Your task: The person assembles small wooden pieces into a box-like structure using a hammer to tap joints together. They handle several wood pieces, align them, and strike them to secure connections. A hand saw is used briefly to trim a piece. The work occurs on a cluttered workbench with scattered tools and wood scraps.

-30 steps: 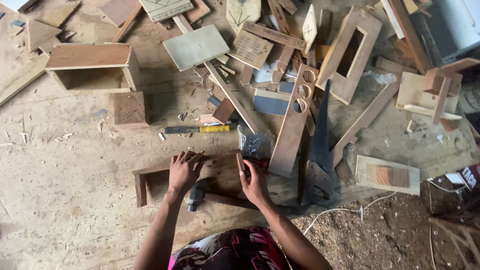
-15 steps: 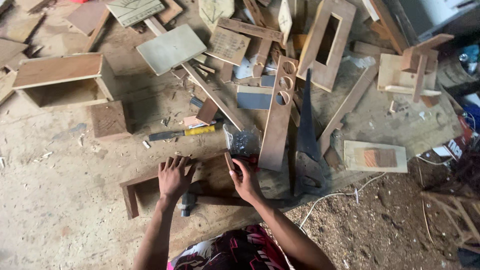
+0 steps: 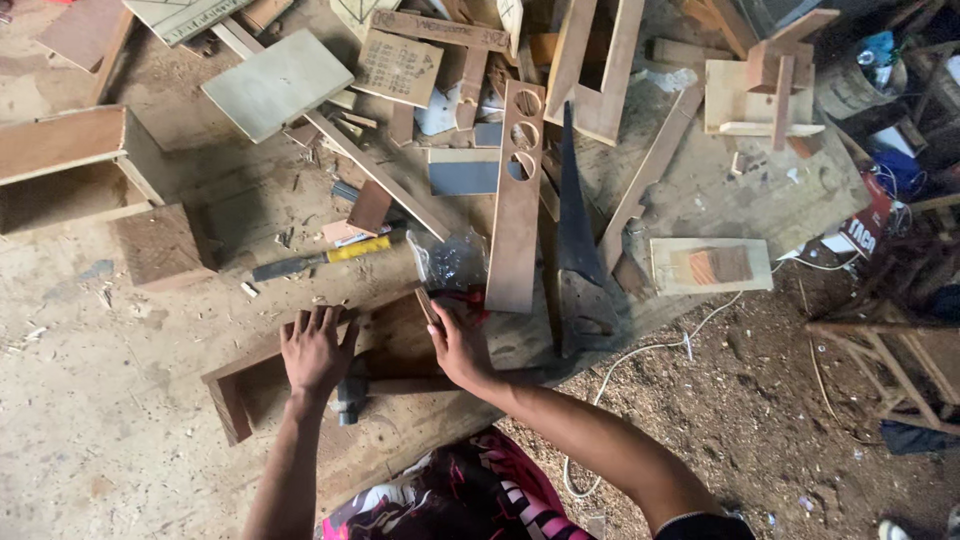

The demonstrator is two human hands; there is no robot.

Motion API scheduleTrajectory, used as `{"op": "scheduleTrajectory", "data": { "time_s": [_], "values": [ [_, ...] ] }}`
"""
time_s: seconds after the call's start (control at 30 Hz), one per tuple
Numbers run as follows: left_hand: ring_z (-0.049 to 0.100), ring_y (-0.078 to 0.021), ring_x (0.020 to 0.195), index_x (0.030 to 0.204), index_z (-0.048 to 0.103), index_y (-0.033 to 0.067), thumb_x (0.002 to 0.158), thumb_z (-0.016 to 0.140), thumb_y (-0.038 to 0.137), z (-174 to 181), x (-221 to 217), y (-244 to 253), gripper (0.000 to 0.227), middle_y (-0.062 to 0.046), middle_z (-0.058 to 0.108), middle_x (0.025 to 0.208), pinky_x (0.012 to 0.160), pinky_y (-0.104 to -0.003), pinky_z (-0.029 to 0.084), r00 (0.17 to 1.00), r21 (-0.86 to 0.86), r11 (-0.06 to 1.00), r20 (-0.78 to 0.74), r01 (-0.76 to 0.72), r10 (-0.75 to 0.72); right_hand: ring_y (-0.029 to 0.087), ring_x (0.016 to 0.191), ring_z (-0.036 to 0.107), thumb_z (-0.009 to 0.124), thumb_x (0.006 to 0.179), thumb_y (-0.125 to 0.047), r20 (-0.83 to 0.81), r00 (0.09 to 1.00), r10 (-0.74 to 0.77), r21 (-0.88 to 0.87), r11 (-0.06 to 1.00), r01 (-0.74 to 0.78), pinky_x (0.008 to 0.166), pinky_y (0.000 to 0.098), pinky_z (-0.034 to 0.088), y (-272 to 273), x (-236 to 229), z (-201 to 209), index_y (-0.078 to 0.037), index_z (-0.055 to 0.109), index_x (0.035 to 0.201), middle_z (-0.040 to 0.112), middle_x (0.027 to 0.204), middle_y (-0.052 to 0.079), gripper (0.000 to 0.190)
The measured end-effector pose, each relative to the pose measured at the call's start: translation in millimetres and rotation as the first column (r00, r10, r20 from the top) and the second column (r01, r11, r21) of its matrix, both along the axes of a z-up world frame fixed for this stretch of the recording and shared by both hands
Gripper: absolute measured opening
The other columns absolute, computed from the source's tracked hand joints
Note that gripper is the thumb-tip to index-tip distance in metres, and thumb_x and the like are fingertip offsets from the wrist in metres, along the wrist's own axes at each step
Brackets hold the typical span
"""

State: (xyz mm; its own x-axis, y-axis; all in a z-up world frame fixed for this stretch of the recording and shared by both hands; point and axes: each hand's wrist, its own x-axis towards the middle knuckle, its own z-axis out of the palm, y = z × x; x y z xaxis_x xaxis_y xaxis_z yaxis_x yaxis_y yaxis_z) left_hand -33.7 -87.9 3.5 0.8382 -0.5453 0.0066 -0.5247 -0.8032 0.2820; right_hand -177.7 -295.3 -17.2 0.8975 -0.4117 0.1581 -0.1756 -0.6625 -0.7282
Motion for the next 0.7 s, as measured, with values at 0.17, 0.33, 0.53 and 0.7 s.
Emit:
{"op": "scheduleTrajectory", "data": {
  "time_s": [0.17,0.33,0.53,0.7],
  "values": [
    [0.06,-0.0291,0.12,0.121,0.068,0.017,0.093,0.065,0.045,-1.9,-1.2,-2.2,0.04,-0.007,0.069,0.119,0.103,-0.05,0.041,1.0,0.028,0.999,0.013,-0.025,0.025,0.043,0.098,0.067,0.064,0.1,-0.019,-0.111,0.994,-0.002,0.08,0.997,0.011,0.081,0.0497,0.054,-2.5,-0.7,-4.5,-0.009,0.056,0.139,0.068,0.119,0.021,0.041],
    [0.059,-0.0294,0.121,0.123,0.068,0.0169,0.093,0.065,0.046,-2.6,-1.7,-1.6,0.042,-0.007,0.069,0.119,0.104,-0.052,0.04,0.999,0.033,0.999,0.003,-0.034,0.034,0.043,0.097,0.068,0.064,0.1,-0.019,-0.05,0.999,0.003,0.051,0.999,-0.001,0.08,0.0492,0.055,-1.3,-0.6,-6.7,-0.009,0.056,0.138,0.069,0.117,0.021,0.04],
    [0.059,-0.0285,0.122,0.125,0.068,0.0167,0.093,0.064,0.046,-3.0,0.2,-1.5,0.043,-0.007,0.069,0.122,0.104,-0.05,0.041,1.0,0.06,0.998,-0.006,-0.019,0.019,0.039,0.091,0.069,0.066,0.099,-0.019,-0.039,0.999,-0.009,0.033,0.999,0.01,0.076,0.0467,0.055,-3.3,-1.3,-2.2,-0.01,0.057,0.139,0.071,0.111,0.018,0.042],
    [0.059,-0.0286,0.122,0.124,0.068,0.0166,0.095,0.063,0.047,-8.7,-0.6,1.5,0.043,-0.009,0.068,0.123,0.101,-0.05,0.041,0.999,0.064,0.998,0.043,0.003,-0.006,0.033,0.082,0.072,0.064,0.101,-0.02,-0.049,0.999,0.004,0.087,0.996,0.0,0.068,0.0427,0.057,-1.0,-2.4,2.7,-0.011,0.056,0.141,0.072,0.112,0.016,0.041]
  ]
}}
